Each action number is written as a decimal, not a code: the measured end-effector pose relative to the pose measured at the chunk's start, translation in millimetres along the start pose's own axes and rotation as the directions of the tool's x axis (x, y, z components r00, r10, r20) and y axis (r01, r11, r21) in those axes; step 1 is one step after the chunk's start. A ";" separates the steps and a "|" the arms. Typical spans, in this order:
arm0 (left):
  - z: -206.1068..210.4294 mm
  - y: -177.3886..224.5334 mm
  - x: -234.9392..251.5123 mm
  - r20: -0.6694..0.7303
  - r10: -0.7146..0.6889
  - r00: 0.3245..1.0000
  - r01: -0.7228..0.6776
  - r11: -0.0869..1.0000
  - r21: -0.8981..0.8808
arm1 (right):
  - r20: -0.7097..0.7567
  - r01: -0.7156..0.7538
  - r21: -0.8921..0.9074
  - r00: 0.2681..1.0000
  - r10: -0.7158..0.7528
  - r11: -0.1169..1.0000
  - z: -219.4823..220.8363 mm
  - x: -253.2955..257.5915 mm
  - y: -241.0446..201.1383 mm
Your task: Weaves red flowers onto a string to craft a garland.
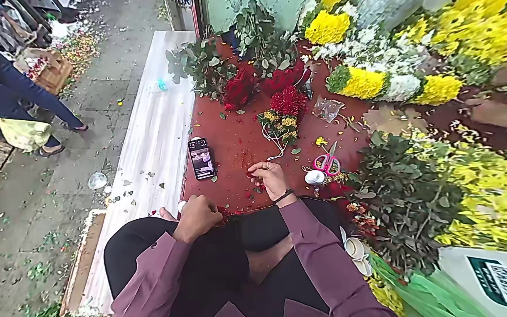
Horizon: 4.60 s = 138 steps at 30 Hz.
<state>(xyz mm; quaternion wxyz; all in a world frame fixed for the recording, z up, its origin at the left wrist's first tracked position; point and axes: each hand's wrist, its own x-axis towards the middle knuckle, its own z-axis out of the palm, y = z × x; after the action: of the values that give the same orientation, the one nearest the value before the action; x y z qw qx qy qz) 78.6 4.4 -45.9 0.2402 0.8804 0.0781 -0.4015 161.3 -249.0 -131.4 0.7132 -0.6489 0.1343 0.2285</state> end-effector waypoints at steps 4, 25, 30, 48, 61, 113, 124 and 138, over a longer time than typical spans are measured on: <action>1.3 -0.5 0.0 -0.008 0.006 1.000 -0.006 1.000 -0.012 | -0.016 -0.017 -0.033 1.000 0.017 0.999 1.4 0.0 0.1; -0.2 0.6 -0.6 -0.007 -0.003 1.000 0.002 1.000 -0.019 | 0.026 0.232 -0.392 0.970 -0.242 0.890 7.9 0.6 4.5; 0.3 -1.5 0.4 -0.021 0.005 1.000 -0.006 1.000 -0.022 | -0.012 0.225 -0.416 0.968 -0.252 0.881 15.6 -8.4 3.1; -1.2 -2.7 4.8 -0.078 0.056 0.995 -0.083 0.915 -0.394 | 0.232 0.036 0.076 0.971 -0.053 0.996 58.1 -91.0 -1.0; -1.2 -4.5 3.4 -0.035 0.187 0.982 -0.180 0.852 -0.492 | 0.165 -0.039 -0.225 0.983 0.077 0.974 50.8 -70.4 11.7; -6.1 -17.8 6.0 -0.222 0.330 0.918 -0.375 0.903 -0.208 | 0.309 0.319 -0.108 0.911 -0.273 0.942 11.9 -55.2 -16.2; -7.2 -33.0 6.3 -0.208 0.243 0.947 -0.276 0.949 -0.150 | 0.176 0.316 -0.493 0.949 -0.263 0.810 -71.2 -118.9 -32.2; -4.0 -33.5 -1.2 -0.215 0.261 0.941 -0.298 0.941 -0.160 | -0.386 -0.362 -0.915 0.914 -0.125 0.178 -238.9 -127.0 -32.3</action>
<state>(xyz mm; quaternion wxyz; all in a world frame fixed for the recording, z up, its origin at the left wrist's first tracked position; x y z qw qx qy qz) 69.4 35.6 -54.8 0.3691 0.8900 0.0124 -0.2674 93.3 -505.8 -70.7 0.0736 -0.9690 0.1426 0.1881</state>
